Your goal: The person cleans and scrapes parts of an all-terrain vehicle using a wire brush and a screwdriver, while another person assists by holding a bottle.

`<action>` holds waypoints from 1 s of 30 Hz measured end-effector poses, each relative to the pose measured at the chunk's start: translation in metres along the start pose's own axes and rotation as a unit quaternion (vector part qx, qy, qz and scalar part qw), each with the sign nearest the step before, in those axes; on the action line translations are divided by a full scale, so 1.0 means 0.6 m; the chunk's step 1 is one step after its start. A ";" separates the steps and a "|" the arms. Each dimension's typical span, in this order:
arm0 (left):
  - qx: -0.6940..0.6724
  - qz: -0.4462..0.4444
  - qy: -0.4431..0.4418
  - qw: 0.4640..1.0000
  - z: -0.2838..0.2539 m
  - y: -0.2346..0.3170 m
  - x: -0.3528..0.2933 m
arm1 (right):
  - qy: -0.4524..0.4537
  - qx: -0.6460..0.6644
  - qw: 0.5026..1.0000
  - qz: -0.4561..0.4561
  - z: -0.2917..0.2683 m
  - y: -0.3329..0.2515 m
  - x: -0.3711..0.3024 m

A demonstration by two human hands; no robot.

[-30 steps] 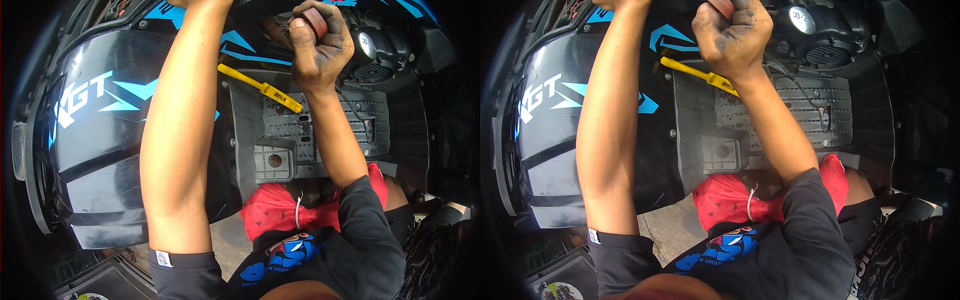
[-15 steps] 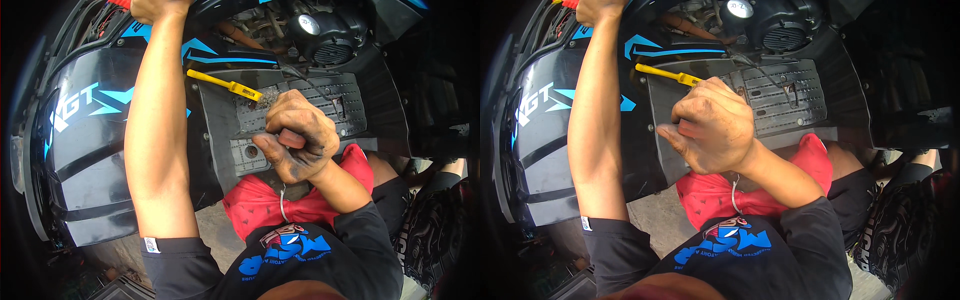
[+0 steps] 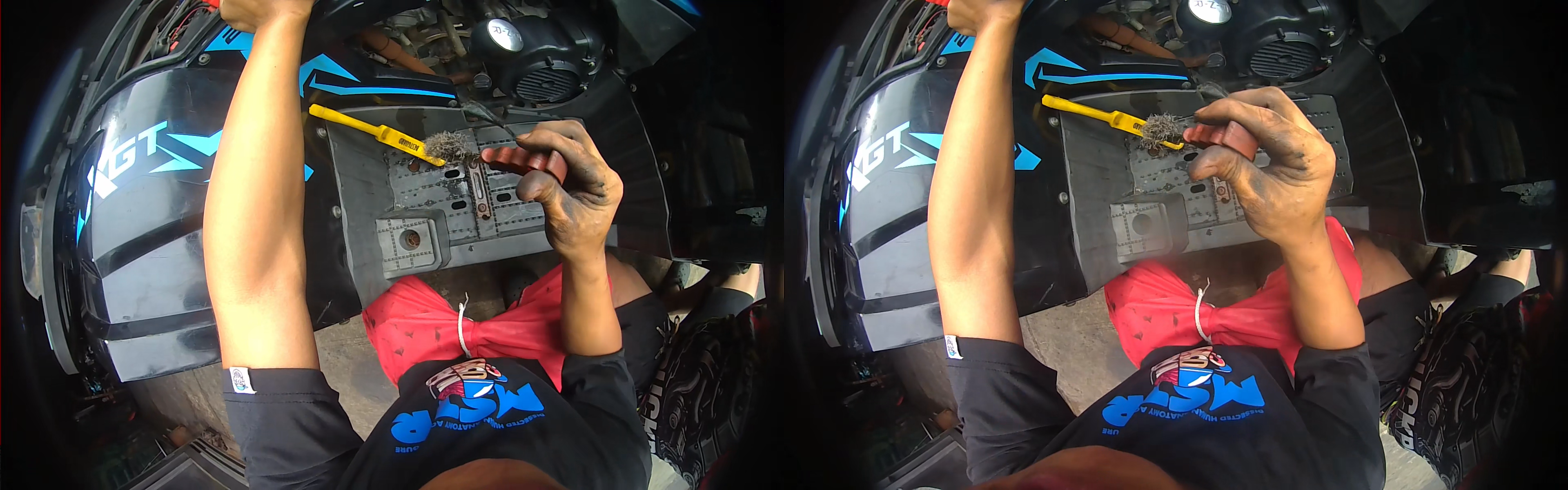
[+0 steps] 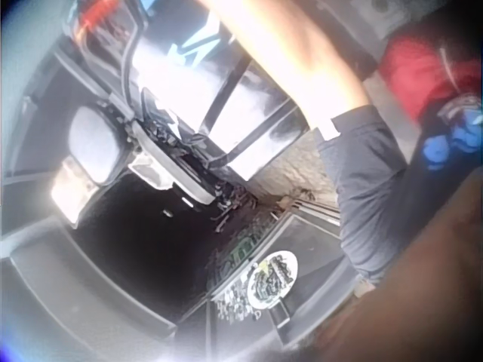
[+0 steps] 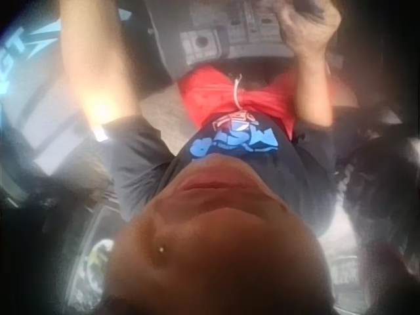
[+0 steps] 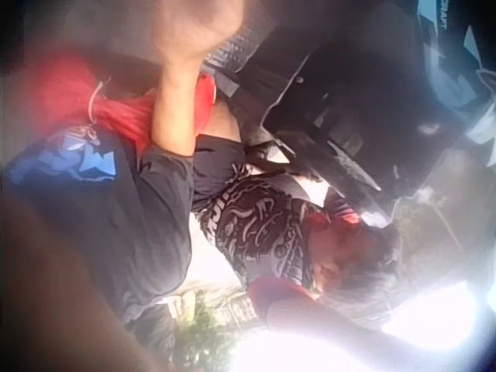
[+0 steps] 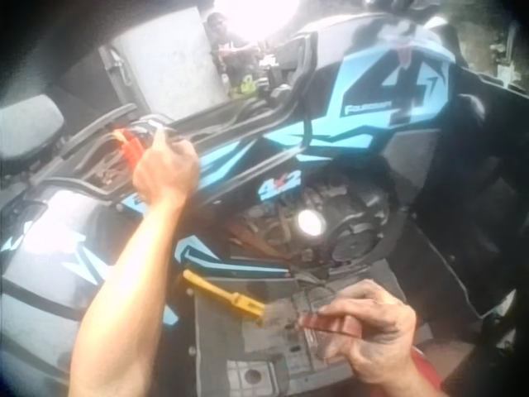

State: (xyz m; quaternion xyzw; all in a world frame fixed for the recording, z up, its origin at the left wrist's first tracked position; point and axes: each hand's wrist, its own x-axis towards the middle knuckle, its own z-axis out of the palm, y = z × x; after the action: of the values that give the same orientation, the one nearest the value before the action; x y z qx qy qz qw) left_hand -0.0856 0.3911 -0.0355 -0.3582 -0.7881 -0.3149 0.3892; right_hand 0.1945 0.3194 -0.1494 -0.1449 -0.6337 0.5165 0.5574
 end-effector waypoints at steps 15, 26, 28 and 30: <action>-0.014 0.013 0.017 1.000 0.015 -0.004 -0.002 | 0.032 -0.184 0.982 0.026 -0.022 0.073 -0.084; 0.017 0.003 0.029 0.999 0.022 -0.006 0.005 | 0.038 -0.189 0.981 0.031 -0.016 0.076 -0.081; 0.015 0.002 0.027 1.000 0.021 -0.006 0.002 | 0.034 -0.172 0.984 0.026 -0.012 0.078 -0.081; 0.014 0.002 0.028 0.999 0.021 -0.006 0.003 | 0.033 -0.173 0.984 0.021 -0.012 0.079 -0.080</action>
State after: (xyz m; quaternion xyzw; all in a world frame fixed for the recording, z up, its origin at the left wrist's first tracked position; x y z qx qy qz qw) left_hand -0.0944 0.3993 -0.0410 -0.3454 -0.7804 -0.3126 0.4170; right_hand 0.1983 0.3067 -0.2158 -0.2695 -0.6914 0.4054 0.5339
